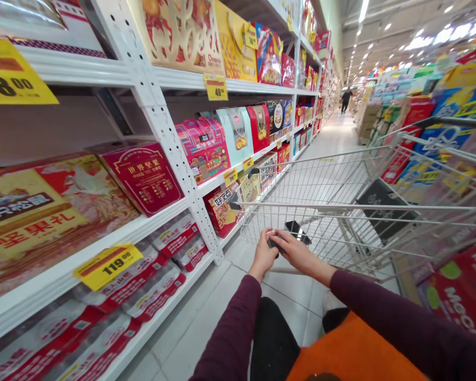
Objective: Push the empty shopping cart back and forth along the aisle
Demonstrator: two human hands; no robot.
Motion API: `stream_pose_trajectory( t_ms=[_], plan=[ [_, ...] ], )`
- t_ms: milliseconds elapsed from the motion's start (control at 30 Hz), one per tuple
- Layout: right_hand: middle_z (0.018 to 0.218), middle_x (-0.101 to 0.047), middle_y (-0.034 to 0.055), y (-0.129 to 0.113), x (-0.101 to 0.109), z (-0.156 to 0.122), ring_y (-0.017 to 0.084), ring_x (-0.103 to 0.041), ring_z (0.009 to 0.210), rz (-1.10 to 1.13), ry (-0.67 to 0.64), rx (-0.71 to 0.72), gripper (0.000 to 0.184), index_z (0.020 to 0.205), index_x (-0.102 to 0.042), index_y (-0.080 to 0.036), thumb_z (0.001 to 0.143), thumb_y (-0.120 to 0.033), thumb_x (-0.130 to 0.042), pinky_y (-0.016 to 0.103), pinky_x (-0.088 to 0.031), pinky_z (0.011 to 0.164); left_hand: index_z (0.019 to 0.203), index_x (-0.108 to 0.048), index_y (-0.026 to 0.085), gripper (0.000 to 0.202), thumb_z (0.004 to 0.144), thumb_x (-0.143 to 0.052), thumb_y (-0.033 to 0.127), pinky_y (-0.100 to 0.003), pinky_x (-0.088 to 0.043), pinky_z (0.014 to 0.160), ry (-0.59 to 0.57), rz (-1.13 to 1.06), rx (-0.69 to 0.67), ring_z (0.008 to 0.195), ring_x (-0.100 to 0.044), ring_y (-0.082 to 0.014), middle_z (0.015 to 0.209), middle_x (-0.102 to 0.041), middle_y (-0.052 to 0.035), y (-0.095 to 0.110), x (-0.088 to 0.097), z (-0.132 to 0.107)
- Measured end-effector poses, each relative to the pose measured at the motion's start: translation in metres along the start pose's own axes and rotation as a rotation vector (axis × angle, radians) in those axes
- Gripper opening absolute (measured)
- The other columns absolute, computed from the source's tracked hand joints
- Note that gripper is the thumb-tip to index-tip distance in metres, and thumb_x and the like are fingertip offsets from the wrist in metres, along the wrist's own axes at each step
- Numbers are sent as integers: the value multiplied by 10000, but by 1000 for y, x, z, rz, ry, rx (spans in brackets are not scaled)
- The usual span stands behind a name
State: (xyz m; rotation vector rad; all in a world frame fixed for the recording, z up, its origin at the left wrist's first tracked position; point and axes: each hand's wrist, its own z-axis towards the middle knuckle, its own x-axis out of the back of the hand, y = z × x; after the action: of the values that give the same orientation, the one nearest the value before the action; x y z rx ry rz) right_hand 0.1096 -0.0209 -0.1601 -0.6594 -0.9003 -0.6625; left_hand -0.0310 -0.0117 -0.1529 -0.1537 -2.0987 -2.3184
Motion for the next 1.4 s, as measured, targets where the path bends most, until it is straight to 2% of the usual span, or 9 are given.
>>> stream_pose_trajectory(
  t_ms=[100, 233, 367, 533, 667, 833, 1000, 1200, 1400],
  plan=[
    [1292, -553, 83, -2, 1, 44, 188, -559, 1113, -37, 7, 118, 405, 1159, -595, -211, 824, -45, -441, 334, -485, 914, 1222, -431, 193, 713, 554, -483, -52, -352, -418, 991, 93, 3, -33, 1158, -542, -180, 1235, -584, -100, -7, 28, 12],
    [1373, -481, 65, 4, 4, 113, 218, -389, 1288, -104, 38, 319, 367, 1137, -612, -207, 848, -53, -447, 435, -366, 1041, 1258, -415, 167, 673, 615, -506, -6, -393, -303, 1097, 229, 255, -59, 1283, -426, -207, 1349, -485, -117, -26, 60, 14],
    [1383, -471, 29, 16, -16, 145, 201, -302, 1345, -135, -111, 445, 359, 1125, -617, -205, 855, -40, -447, 456, -242, 1112, 1230, -460, 144, 594, 649, -507, 29, -415, -327, 1082, 230, 449, -19, 1245, -465, -223, 1299, -527, -122, -45, 73, 4],
    [1414, -431, 29, 20, -51, 139, 196, -203, 1382, -106, -172, 383, 477, 1208, -569, -195, 807, 27, -435, 457, -198, 1128, 1189, -498, 157, 537, 665, -498, 39, -411, -379, 1038, 252, 513, 16, 1161, -535, -215, 1224, -584, -110, -60, 80, -7],
    [1417, -422, 10, 31, -56, 148, 196, -188, 1386, -94, -169, 398, 452, 1165, -598, -193, 826, 17, -385, 478, -187, 1123, 1177, -515, 154, 519, 669, -502, 48, -398, -394, 1025, 245, 532, 47, 1139, -549, -214, 1205, -593, -111, -67, 79, -8],
    [1283, -547, 109, 60, -59, 142, 202, -375, 1296, -114, -224, 488, 315, 932, -687, -105, 828, -11, -405, 400, -269, 1088, 1170, -524, 174, 514, 671, -504, 54, -412, -399, 1019, 217, 551, 12, 1127, -555, -214, 1204, -599, -98, -65, 70, -3],
    [1191, -603, 107, 78, -59, 112, 177, -515, 1147, -85, -352, 349, 266, 834, -689, -126, 807, -23, -445, 341, -408, 977, 1167, -530, 170, 517, 666, -518, 48, -415, -389, 1030, 180, 513, 21, 1128, -555, -216, 1211, -597, -101, -60, 61, 3],
    [1228, -593, 90, 45, -40, 88, 188, -560, 1100, 166, -181, 144, 280, 903, -696, -156, 788, -72, -456, 333, -456, 933, 1308, -393, 210, 623, 728, -618, 183, -322, -440, 971, 208, 11, 144, 1229, -484, -197, 1381, -459, -106, -36, 37, 35],
    [1043, -678, 39, 18, -10, 55, 174, -630, 970, 489, 100, -94, 382, 780, -704, -191, 635, 2, -409, 356, -492, 889, 1001, -606, 177, 471, 580, -768, 309, -270, -505, 824, -116, -503, 276, 917, -641, -163, 970, -683, -41, -8, 19, 26]
  ],
)
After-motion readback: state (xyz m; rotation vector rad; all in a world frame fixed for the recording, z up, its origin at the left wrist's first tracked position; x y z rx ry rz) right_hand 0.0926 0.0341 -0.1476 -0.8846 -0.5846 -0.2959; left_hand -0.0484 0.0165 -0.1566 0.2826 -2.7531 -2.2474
